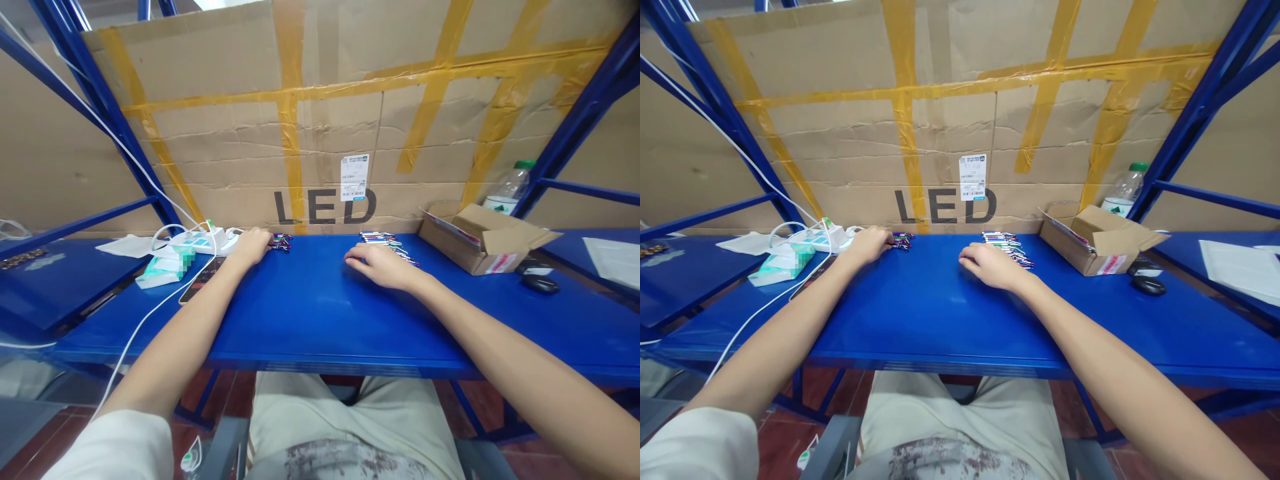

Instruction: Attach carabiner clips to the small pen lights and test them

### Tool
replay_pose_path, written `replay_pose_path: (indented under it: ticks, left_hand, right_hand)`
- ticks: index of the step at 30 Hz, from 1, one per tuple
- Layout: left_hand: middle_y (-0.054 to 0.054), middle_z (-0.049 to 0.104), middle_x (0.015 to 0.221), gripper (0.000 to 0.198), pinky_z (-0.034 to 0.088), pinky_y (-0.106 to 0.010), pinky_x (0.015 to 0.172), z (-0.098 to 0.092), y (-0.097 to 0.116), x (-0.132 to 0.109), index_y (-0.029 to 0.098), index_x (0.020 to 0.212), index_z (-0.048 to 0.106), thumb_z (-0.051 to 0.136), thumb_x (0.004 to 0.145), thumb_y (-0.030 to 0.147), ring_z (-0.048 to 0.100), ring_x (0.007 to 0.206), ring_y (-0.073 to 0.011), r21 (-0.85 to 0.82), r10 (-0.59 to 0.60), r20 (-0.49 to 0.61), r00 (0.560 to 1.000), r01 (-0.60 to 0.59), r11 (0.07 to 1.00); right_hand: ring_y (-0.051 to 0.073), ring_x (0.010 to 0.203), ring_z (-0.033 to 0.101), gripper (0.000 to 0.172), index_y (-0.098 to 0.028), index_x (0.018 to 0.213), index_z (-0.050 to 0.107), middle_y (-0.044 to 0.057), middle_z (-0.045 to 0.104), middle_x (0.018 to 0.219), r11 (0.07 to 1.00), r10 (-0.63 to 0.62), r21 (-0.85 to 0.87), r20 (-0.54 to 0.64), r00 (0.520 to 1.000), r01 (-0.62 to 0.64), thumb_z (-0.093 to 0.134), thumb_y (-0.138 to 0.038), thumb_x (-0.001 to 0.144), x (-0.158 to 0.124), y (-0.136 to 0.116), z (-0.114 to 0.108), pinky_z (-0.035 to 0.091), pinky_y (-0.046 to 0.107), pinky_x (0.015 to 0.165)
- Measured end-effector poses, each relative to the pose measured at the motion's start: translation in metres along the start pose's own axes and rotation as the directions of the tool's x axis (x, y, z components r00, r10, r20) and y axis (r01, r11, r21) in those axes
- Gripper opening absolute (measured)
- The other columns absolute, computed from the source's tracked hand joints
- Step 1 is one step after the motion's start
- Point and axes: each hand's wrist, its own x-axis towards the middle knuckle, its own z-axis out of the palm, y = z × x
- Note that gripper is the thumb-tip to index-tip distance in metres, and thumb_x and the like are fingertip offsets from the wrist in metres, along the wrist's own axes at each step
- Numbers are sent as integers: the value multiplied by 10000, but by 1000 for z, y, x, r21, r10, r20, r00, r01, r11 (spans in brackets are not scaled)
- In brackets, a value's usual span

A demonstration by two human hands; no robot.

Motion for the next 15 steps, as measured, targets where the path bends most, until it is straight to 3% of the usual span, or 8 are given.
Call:
replay_pose_path:
  ticks: [6, 12, 15]
  left_hand:
    - [-174, 796, 1157, 253, 538, -399, 896, 1, 0, 0, 213, 1150, 819, 605, 1039, 289, 734, 1112, -361, -12, 5, -11, 1000, -5, 1000]
    - [-176, 792, 1160, 224, 544, -405, 928, 3, -1, 1, 200, 1141, 815, 644, 1018, 276, 731, 1145, -376, -29, 2, -28, 1000, -3, 1000]
    - [-168, 791, 1150, 217, 546, -405, 942, 4, -2, 1, 204, 1128, 816, 646, 1013, 274, 730, 1150, -373, -30, 2, -34, 999, -3, 1000]
  right_hand:
    - [324, 1084, 748, 312, -208, 1087, 790, 132, 826, 1180, 998, 57, -10, -50, 997, -58, 497, -316, 1079, -2, 9, -11, 535, 433, 957]
    - [253, 820, 713, 360, -216, 1026, 774, 77, 821, 957, 970, 241, 63, -154, 958, -234, 503, -447, 1081, -13, 30, -41, 461, 346, 744]
    - [231, 752, 658, 374, -206, 869, 714, 66, 774, 828, 950, 312, 24, -151, 938, -312, 549, -494, 1042, -20, 46, -57, 415, 330, 691]
